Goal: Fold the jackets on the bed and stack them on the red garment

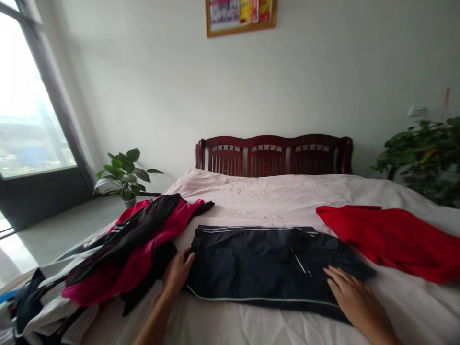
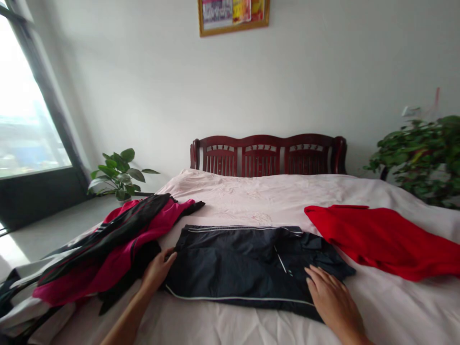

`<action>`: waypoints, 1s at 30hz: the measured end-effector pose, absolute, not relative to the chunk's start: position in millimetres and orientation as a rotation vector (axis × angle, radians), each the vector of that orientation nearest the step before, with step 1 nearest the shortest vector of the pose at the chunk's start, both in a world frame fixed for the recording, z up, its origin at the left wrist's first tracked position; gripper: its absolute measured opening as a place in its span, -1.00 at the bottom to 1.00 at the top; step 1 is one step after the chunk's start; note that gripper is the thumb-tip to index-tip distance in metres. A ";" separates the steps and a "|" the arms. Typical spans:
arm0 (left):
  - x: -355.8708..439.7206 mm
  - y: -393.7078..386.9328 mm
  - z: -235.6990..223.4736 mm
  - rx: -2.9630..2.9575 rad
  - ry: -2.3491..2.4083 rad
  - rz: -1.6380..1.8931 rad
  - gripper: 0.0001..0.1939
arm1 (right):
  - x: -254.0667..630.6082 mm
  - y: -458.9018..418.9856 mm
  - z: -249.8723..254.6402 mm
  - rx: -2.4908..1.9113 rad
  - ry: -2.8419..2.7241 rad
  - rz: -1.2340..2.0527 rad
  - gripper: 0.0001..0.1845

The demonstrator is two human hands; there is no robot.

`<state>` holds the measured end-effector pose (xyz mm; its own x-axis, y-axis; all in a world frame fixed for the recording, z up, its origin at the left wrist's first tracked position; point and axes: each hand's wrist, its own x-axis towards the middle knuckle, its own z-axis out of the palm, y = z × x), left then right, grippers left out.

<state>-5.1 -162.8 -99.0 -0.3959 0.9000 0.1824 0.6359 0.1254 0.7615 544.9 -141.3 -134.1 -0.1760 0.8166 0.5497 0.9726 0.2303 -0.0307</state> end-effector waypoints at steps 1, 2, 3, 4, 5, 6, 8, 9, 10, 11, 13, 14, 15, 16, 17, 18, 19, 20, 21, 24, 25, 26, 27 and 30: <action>-3.6 -161.6 -96.4 1.497 2.111 1.110 -0.55 | 546.0 -141.2 -135.5 -1.630 -2.051 -0.449 -0.49; -2.5 -159.6 -93.4 1.497 2.139 1.072 -0.56 | 547.3 -141.0 -137.2 -1.617 -2.050 -0.445 -0.50; -1.7 -156.6 -90.1 1.499 2.163 1.033 -0.57 | 548.8 -140.6 -138.9 -1.601 -2.054 -0.443 -0.51; -1.2 -152.6 -86.6 1.503 2.185 0.994 -0.58 | 550.3 -140.1 -140.7 -1.585 -2.058 -0.443 -0.52; -0.7 -147.4 -82.9 1.507 2.208 0.957 -0.59 | 551.9 -139.5 -142.3 -1.575 -2.058 -0.447 -0.52; -0.3 -141.3 -79.1 1.509 2.236 0.923 -0.58 | 553.2 -138.8 -143.7 -1.568 -2.059 -0.452 -0.52; 0.4 -126.9 -72.1 1.502 2.302 0.860 -0.53 | 555.2 -137.8 -145.5 -1.558 -2.063 -0.465 -0.53; 0.8 -119.5 -69.2 1.496 2.333 0.829 -0.51 | 555.7 -137.6 -145.8 -1.551 -2.068 -0.473 -0.54; 1.2 -112.5 -66.8 1.489 2.358 0.796 -0.51 | 555.9 -137.6 -145.7 -1.542 -2.074 -0.481 -0.54; 1.6 -106.6 -64.8 1.485 2.376 0.765 -0.52 | 555.8 -137.8 -145.4 -1.528 -2.083 -0.489 -0.55; 2.7 -98.5 -61.2 1.488 2.403 0.713 -0.60 | 555.2 -138.4 -144.8 -1.511 -2.090 -0.501 -0.56; 3.5 -96.6 -59.3 1.495 2.420 0.697 -0.64 | 554.9 -138.8 -144.7 -1.510 -2.086 -0.502 -0.56; 4.5 -95.9 -57.0 1.512 2.439 0.690 -0.67 | 554.8 -139.0 -144.9 -1.515 -2.077 -0.498 -0.55; 5.7 -95.9 -54.4 1.540 2.461 0.691 -0.71 | 554.8 -139.2 -145.3 -1.520 -2.067 -0.493 -0.55; 7.0 -96.4 -51.6 1.578 2.484 0.699 -0.73 | 555.0 -139.4 -145.9 -1.523 -2.060 -0.488 -0.55; 8.4 -96.7 -48.6 1.619 2.506 0.711 -0.75 | 555.3 -139.5 -146.5 -1.523 -2.056 -0.486 -0.55; 9.6 -96.7 -45.7 1.659 2.528 0.726 -0.76 | 555.5 -139.7 -146.9 -1.518 -2.058 -0.489 -0.55; 10.5 -95.9 -43.1 1.691 2.551 0.740 -0.76 | 555.6 -139.9 -147.0 -1.512 -2.064 -0.496 -0.55; 10.8 -94.5 -41.2 1.709 2.575 0.749 -0.74 | 555.5 -140.4 -146.6 -1.504 -2.072 -0.506 -0.55; 7.3 -87.9 -39.9 1.698 2.611 0.686 -0.73 | 554.2 -142.5 -144.3 -1.491 -2.082 -0.535 -0.55; 5.0 -86.1 -40.5 1.682 2.608 0.638 -0.75 | 553.8 -143.2 -143.8 -1.489 -2.079 -0.545 -0.55; 2.8 -84.9 -41.2 1.663 2.605 0.590 -0.75 | 553.8 -143.6 -143.7 -1.485 -2.075 -0.557 -0.55; 1.0 -84.6 -41.6 1.648 2.606 0.551 -0.73 | 554.1 -143.7 -144.2 -1.477 -2.074 -0.573 -0.56; 3.7 -87.6 -40.2 1.694 2.620 0.519 -0.58 | 554.7 -142.4 -146.7 -1.431 -2.095 -0.627 -0.59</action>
